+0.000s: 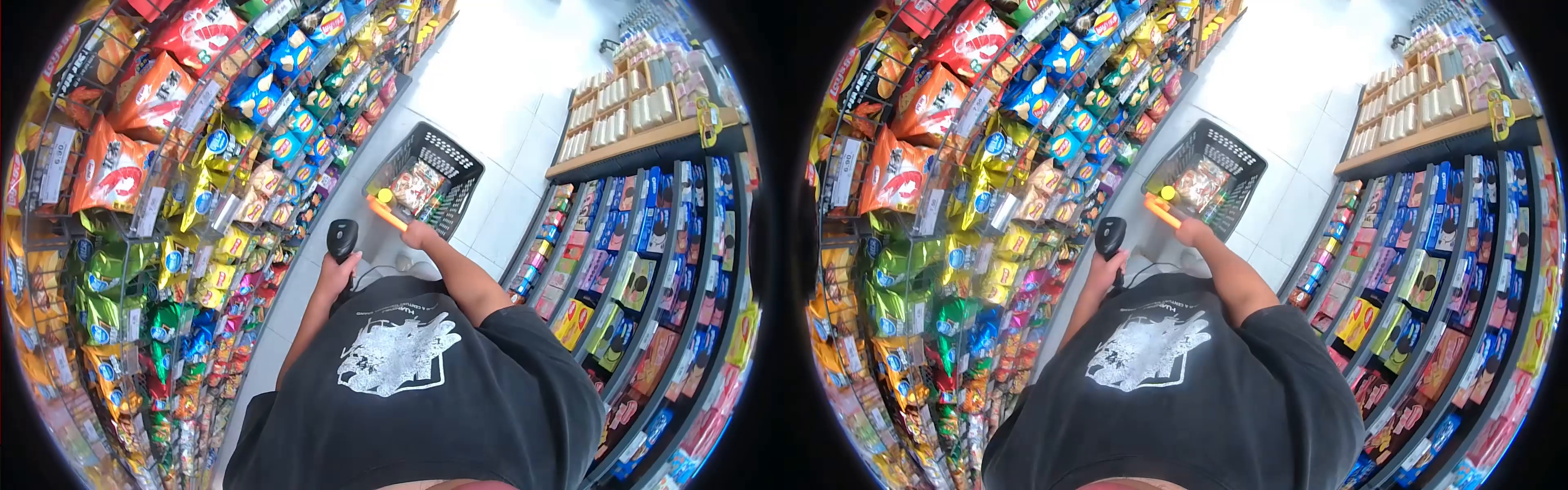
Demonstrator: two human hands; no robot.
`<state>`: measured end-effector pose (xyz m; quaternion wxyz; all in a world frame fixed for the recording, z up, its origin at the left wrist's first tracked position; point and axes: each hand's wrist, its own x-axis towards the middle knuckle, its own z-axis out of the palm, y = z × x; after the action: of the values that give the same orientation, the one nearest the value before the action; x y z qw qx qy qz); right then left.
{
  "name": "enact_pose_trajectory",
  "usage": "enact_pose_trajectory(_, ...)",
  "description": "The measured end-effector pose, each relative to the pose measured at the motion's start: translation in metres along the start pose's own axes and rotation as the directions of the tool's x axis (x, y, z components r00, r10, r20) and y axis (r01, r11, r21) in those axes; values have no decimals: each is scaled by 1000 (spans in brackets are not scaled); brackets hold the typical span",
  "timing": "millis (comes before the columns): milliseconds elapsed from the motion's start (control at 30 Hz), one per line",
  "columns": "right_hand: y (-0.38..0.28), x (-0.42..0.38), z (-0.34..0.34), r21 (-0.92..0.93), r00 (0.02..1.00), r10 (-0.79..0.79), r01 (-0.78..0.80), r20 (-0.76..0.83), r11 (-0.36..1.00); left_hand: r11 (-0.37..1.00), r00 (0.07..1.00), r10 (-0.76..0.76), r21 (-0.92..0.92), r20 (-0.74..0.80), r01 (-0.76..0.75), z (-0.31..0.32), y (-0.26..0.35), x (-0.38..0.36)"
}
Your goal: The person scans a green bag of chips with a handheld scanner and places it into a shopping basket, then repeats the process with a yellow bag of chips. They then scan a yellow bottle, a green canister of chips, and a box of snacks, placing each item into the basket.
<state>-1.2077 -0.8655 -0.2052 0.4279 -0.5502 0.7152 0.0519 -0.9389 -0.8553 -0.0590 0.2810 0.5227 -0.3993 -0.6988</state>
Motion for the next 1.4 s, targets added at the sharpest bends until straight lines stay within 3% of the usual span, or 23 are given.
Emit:
enact_pose_trajectory(133,27,-16,13,-67,993,-20,28,117,997,999,999,30,23,-20,-29,39,-20,-12)
enact_pose_trajectory(167,34,-14,21,-150,986,-9,34,165,988,1000,999,-25,3,-37,25,48,-24,-18)
enact_pose_trajectory(400,72,-59,-1,-279,890,-236,359,390,891,999,985,-39,-21,-166,36,79,-57,-53)
enact_pose_trajectory(533,107,-73,-13,-354,834,-351,511,426,783,996,973,-40,-87,-226,21,91,-69,-63)
enact_pose_trajectory(667,133,-81,-40,-416,820,-380,553,428,722,998,972,-28,-66,-232,12,98,-71,-72)
enact_pose_trajectory(767,152,-81,-63,-503,780,-518,623,351,598,1000,970,12,-23,-241,-18,99,-76,-78)
enact_pose_trajectory(867,156,-81,-88,-607,797,-542,577,268,547,1000,968,1,-22,-253,-6,99,-73,-87)
enact_pose_trajectory(1000,165,-55,-107,-646,805,-587,490,80,585,1000,957,4,-29,-292,-13,92,-79,-99)
enact_pose_trajectory(1100,164,-45,-118,-662,829,-519,272,-207,698,998,944,-23,-64,-330,2,92,-81,-112)
enact_pose_trajectory(1167,167,-25,-115,-298,837,-254,115,-486,948,991,939,-5,-128,-343,-42,89,-89,-117)
enact_pose_trajectory(1233,174,1,-108,48,779,5,33,-627,998,981,938,7,-178,-347,-73,86,-95,-119)
enact_pose_trajectory(1267,181,10,-103,322,853,149,23,-500,947,978,938,8,-194,-348,-80,86,-98,-121)
enact_pose_trajectory(1333,161,8,-89,755,946,299,-104,-126,647,972,935,9,-217,-354,-92,81,-95,-122)
enact_pose_trajectory(1400,144,2,-61,710,974,218,-108,-66,696,969,928,13,-225,-373,-104,79,-90,-124)
